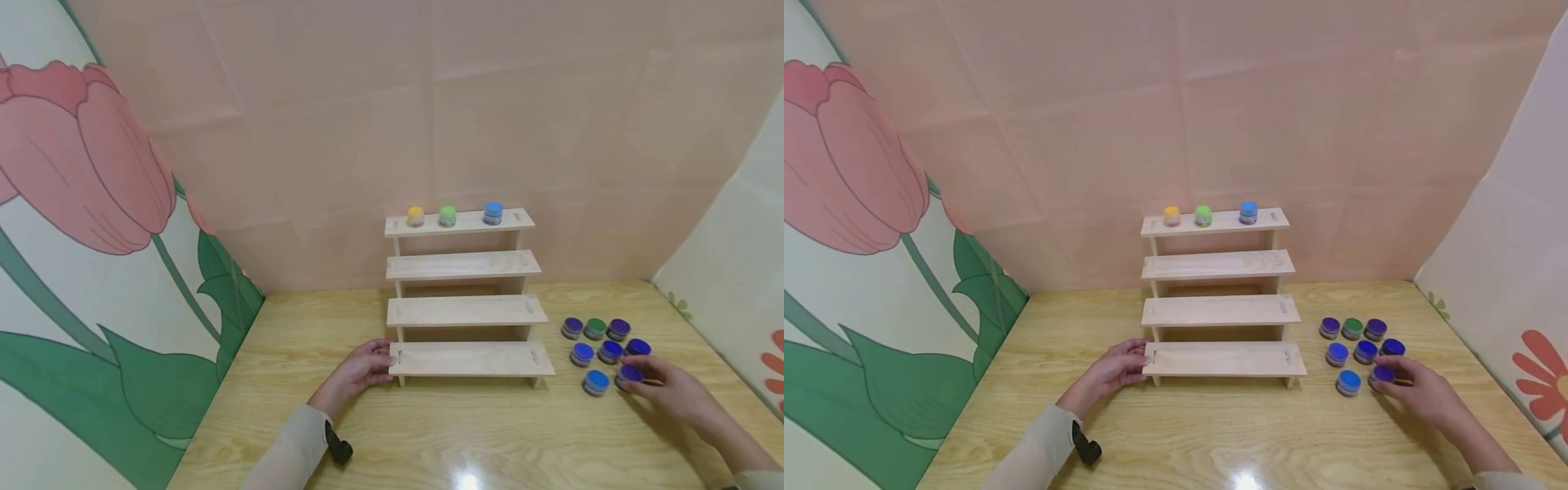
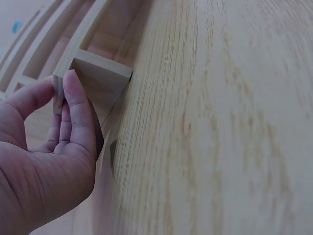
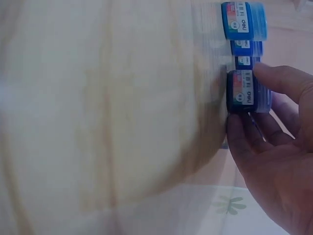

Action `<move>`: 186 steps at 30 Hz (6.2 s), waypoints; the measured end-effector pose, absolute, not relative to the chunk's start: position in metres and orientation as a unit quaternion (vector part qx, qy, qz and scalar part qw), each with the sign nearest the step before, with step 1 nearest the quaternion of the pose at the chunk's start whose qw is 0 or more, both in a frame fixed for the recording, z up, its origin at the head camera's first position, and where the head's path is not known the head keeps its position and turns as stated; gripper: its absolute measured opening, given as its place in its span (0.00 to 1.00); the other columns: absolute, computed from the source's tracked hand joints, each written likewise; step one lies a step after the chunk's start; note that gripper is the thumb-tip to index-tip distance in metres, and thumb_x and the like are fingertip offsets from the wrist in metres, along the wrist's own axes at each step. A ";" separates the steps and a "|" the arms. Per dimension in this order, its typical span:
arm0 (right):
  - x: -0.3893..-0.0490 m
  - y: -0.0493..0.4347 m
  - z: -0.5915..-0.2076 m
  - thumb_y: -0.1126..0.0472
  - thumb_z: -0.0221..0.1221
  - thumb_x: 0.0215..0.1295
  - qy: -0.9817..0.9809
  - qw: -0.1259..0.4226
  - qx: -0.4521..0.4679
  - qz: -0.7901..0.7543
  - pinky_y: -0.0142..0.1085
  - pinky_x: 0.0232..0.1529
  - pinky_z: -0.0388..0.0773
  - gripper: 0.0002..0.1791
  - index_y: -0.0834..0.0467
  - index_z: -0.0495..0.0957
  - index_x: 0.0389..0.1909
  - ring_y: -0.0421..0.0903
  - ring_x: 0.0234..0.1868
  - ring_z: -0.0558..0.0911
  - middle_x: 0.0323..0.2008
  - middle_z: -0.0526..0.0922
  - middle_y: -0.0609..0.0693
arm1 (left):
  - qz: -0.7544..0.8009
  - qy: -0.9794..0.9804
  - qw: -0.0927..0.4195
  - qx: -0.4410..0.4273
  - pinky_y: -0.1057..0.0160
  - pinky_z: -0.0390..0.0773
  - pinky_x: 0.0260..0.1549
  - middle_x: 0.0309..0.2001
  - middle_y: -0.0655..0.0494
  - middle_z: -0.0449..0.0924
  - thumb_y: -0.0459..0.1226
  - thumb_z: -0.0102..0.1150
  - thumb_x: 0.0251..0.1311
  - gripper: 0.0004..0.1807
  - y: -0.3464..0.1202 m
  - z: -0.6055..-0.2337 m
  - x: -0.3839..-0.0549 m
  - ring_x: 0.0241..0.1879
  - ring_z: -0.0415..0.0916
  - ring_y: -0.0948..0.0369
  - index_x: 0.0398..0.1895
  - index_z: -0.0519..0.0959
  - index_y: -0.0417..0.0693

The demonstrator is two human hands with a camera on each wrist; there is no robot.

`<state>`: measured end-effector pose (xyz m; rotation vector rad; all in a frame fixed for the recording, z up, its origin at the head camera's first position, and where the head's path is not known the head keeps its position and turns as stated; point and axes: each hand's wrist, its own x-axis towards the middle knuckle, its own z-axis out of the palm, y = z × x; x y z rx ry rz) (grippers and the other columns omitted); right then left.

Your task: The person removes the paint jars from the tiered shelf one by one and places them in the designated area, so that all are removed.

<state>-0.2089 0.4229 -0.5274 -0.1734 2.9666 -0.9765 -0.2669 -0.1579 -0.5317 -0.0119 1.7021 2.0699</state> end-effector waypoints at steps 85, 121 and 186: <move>-0.386 0.217 -0.299 0.53 0.59 0.74 0.879 -0.066 -0.091 -0.463 0.57 0.66 0.71 0.30 0.66 0.67 0.69 0.63 0.66 0.70 0.65 0.71 0.66 | 0.741 0.630 0.231 0.001 0.66 0.84 0.31 0.46 0.52 0.77 0.28 0.62 0.63 0.30 -0.159 -0.531 -0.269 0.35 0.80 0.60 0.68 0.68 0.38; -0.391 0.212 -0.296 0.61 0.63 0.69 0.886 -0.064 -0.102 -0.447 0.57 0.65 0.71 0.32 0.67 0.65 0.70 0.62 0.61 0.70 0.64 0.70 0.69 | 0.744 0.626 0.234 0.010 0.67 0.84 0.30 0.46 0.53 0.76 0.28 0.61 0.63 0.31 -0.158 -0.531 -0.268 0.34 0.79 0.61 0.70 0.66 0.36; -0.238 0.390 -0.417 0.52 0.61 0.72 0.924 -0.074 -0.094 -0.362 0.16 0.35 0.73 0.32 0.64 0.67 0.69 0.12 0.46 0.64 0.50 0.72 0.32 | 0.744 0.630 0.222 0.000 0.67 0.84 0.31 0.47 0.51 0.77 0.27 0.60 0.63 0.31 -0.158 -0.532 -0.268 0.35 0.80 0.60 0.71 0.66 0.36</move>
